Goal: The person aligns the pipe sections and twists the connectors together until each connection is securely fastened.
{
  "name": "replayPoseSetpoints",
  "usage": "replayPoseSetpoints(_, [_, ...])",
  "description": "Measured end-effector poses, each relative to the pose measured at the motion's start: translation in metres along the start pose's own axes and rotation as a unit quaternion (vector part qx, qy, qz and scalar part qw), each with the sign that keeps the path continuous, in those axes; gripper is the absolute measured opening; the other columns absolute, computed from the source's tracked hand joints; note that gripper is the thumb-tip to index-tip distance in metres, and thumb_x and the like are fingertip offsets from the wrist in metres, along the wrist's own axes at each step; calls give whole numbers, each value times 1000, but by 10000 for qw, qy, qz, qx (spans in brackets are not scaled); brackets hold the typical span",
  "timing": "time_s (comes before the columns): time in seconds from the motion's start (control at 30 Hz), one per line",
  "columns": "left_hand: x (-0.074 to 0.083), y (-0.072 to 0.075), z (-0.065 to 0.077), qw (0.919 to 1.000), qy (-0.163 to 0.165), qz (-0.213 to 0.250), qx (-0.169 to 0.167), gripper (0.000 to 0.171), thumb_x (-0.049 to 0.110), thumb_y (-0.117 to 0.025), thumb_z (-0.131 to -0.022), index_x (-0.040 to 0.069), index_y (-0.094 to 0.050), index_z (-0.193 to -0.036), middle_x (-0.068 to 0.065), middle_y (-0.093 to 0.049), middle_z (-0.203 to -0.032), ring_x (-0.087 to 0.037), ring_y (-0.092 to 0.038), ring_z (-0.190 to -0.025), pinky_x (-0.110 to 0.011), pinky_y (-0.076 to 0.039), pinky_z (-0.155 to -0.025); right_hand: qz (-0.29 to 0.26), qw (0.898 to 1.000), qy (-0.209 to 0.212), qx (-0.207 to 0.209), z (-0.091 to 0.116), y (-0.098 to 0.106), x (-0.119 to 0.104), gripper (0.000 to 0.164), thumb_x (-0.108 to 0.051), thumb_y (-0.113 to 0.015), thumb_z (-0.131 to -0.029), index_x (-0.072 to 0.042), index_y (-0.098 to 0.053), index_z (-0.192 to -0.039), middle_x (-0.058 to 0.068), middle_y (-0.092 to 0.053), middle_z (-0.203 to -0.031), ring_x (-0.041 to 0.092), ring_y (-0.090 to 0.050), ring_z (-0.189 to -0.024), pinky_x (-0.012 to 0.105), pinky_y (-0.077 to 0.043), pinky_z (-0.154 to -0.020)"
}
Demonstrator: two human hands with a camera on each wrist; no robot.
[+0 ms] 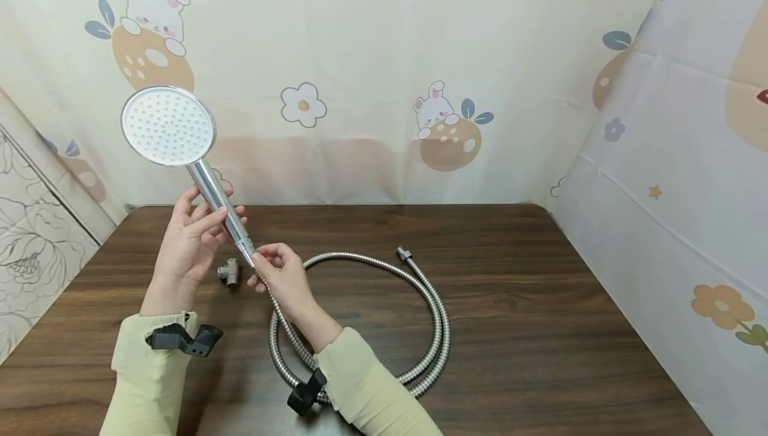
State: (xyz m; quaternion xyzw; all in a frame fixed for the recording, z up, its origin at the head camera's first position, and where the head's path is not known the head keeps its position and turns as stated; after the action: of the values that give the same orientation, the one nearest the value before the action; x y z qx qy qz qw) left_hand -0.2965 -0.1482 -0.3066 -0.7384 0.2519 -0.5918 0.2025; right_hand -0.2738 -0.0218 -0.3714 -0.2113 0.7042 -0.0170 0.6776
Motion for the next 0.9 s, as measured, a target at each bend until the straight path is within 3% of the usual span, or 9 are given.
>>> replayPoseSetpoints(0.27, [-1, 0, 0, 10000, 30, 16, 9, 60, -6, -54, -86, 17, -29, -135, -4, -58, -112, -19, -66, -83, -31, -54, -76, -106, 9999, 13, -47, 1, -1, 0, 25, -8, -47, -94, 12, -48, -108, 2, -59, -75, 6, -55, -54, 16, -44, -49])
replayPoseSetpoints(0.53, [-2, -1, 0, 10000, 45, 21, 8, 58, -6, -52, -87, 17, -29, -135, -7, -54, -117, -19, -66, -83, -31, -54, -75, 51, 9999, -97, -14, 0, 1, 4, 31, -2, -62, -83, 1, -45, -109, 3, -59, -80, 7, -56, -58, 19, -45, -53])
replayPoseSetpoints(0.7, [-2, -1, 0, 10000, 40, 38, 14, 58, -6, -53, -87, 17, -29, -134, -7, -54, -117, -19, -66, -83, -31, -54, -75, 186, 9998, -39, -29, 0, 1, 4, 25, -2, -61, -84, 3, -46, -104, 2, -55, -80, 7, -56, -57, 19, -45, -53])
replayPoseSetpoints(0.9, [-2, 0, 0, 10000, 4, 45, 21, 58, -7, -53, -86, 17, -29, -134, -8, -55, -117, -19, -66, -83, -31, -55, -74, 244, 9997, 25, -52, -1, 1, 3, 27, -2, -58, -86, 8, -47, -108, 3, -47, -88, 5, -55, -57, 19, -44, -53])
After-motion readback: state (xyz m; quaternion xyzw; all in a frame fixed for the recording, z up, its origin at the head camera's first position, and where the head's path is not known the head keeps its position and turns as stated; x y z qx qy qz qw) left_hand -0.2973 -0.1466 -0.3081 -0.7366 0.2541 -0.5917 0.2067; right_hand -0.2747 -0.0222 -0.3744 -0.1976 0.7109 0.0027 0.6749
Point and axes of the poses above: each hand's wrist, its own z-axis away from the middle knuckle, its own y-axis out of the back of the hand, x = y × z, the point moved 7 cm from there along -z, towards the middle knuckle
